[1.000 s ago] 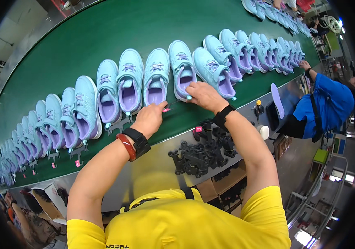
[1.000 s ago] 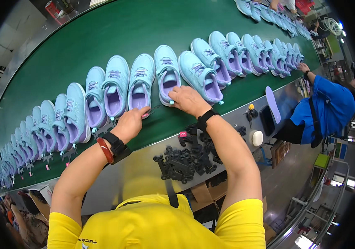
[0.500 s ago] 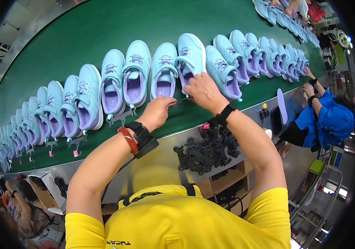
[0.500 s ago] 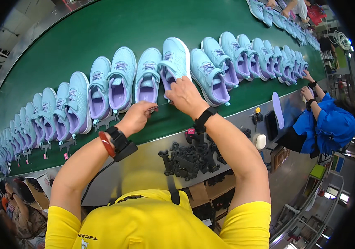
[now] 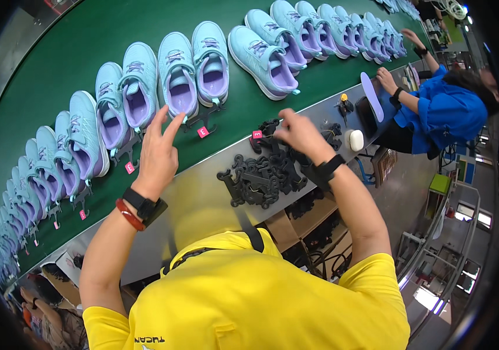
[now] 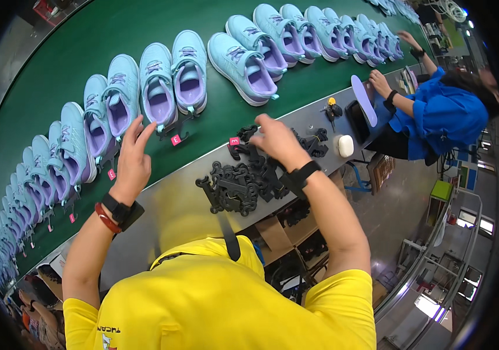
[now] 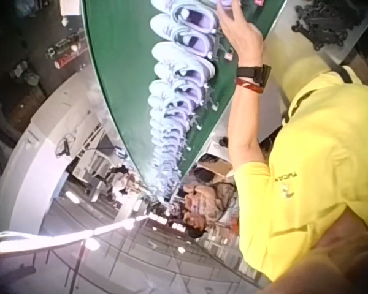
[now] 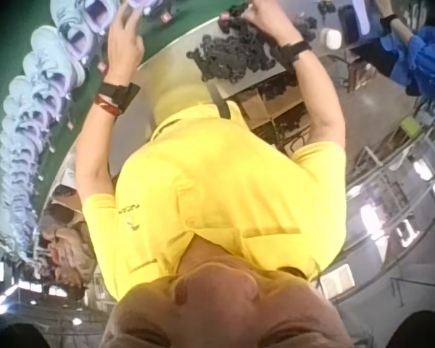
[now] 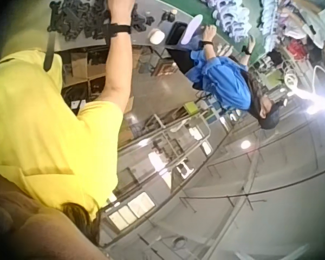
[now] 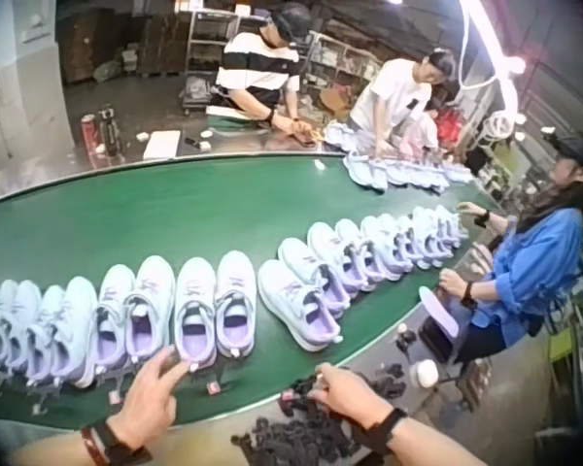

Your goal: The person takes black plastic hangers from a cardboard box and attaches them to the tongues of light blue sneakers moving along a conveyor belt. The person works continuously, picking up hangers and securing them to the shoes as they pass by.

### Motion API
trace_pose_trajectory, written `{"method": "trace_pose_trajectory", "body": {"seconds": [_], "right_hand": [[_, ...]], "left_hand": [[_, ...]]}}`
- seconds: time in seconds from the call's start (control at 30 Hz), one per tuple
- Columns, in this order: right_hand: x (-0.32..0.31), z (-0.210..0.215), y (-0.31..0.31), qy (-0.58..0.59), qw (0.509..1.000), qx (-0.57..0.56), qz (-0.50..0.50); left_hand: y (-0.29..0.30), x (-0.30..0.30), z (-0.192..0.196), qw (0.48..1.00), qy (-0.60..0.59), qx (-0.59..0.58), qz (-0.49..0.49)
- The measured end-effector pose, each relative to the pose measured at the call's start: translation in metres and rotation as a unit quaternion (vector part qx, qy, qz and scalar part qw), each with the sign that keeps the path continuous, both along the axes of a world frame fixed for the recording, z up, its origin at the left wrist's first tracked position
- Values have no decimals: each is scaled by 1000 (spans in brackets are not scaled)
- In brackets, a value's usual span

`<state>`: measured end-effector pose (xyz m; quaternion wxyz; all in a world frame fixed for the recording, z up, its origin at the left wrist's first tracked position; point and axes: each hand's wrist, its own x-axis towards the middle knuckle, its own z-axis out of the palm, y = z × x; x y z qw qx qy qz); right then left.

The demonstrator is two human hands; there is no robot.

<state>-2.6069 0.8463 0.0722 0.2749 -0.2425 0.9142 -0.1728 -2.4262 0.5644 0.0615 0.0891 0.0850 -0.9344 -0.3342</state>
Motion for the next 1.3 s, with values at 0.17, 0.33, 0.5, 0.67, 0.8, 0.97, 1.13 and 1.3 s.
{"method": "trace_pose_trajectory", "body": {"seconds": [0.17, 0.33, 0.5, 0.67, 0.8, 0.97, 1.13, 1.3], "right_hand": [[34, -31, -13, 92, 979, 143, 116], [28, -27, -8, 46, 996, 64, 53], [24, 16, -12, -27, 994, -82, -60], [94, 50, -51, -42, 963, -258, 64], [144, 64, -70, -268, 906, -326, -43], [177, 64, -93, -86, 905, -410, 75], [214, 64, -126, -56, 906, -404, 111], [226, 62, -143, -324, 843, -425, 53]], "left_hand": [[23, 37, 11, 999, 33, 30, -4], [37, 67, 8, 977, -65, 203, -19], [60, 73, 5, 891, -169, 422, 11], [99, 60, 18, 766, -69, 639, 13], [90, 73, 27, 633, -70, 762, 117], [67, 109, 38, 766, 24, 642, 9], [61, 133, 62, 646, 26, 755, 113], [50, 156, 66, 672, -24, 718, 177]]}}
